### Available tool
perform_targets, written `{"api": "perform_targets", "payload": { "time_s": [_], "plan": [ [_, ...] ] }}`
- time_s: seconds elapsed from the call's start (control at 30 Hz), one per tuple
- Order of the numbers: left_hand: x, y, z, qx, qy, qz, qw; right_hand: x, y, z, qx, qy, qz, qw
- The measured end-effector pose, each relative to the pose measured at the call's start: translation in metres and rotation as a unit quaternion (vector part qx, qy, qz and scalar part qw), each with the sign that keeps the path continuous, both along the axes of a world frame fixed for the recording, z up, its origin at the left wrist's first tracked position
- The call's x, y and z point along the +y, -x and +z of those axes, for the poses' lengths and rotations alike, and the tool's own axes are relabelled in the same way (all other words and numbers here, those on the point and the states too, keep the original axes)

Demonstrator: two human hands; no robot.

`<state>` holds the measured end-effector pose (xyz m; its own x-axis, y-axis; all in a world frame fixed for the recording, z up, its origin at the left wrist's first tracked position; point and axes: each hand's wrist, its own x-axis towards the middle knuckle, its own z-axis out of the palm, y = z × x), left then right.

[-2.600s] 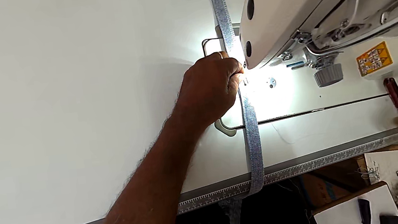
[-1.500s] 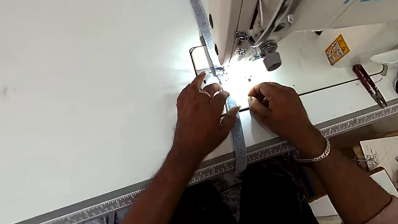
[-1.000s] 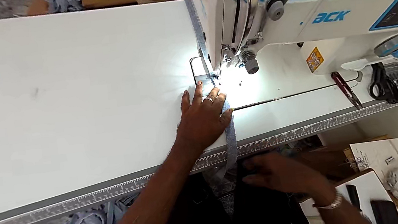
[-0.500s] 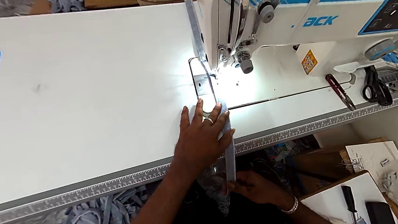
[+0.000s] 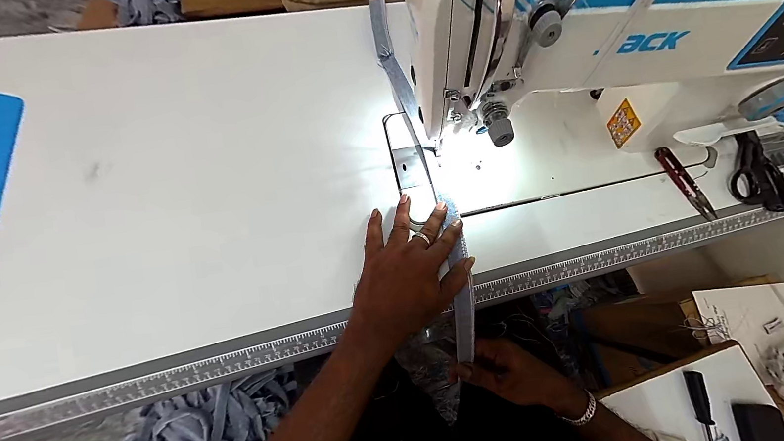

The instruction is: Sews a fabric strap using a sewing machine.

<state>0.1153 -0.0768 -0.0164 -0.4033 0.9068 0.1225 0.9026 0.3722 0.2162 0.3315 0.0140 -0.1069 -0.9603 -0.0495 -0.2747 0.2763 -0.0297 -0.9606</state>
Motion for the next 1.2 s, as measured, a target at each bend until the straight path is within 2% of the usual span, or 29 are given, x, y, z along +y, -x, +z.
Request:
{"api": "perform_targets", "payload": {
  "time_s": [0.3,0.67,0.97,1.1,1.2],
  "plan": [
    [-0.001,0.000,0.000,0.001,-0.006,0.001,1.000,-0.002,0.001,0.004,0.014,-0.011,0.000,1.000],
    [-0.001,0.001,0.000,-0.006,-0.021,0.009,1.000,-0.002,-0.003,0.005,0.097,-0.033,-0.067,0.992],
    [0.009,0.021,0.009,-0.030,-0.011,0.020,0.999,-0.011,-0.002,0.019,0.066,-0.022,-0.126,0.990],
    [0.016,0.030,0.013,-0.021,0.037,0.036,0.998,-0.005,-0.003,0.023,0.020,0.019,-0.120,0.992],
    [0.024,0.039,0.011,-0.016,0.038,0.052,0.998,-0.004,-0.003,0.026,-0.005,0.023,-0.118,0.993]
  ]
}}
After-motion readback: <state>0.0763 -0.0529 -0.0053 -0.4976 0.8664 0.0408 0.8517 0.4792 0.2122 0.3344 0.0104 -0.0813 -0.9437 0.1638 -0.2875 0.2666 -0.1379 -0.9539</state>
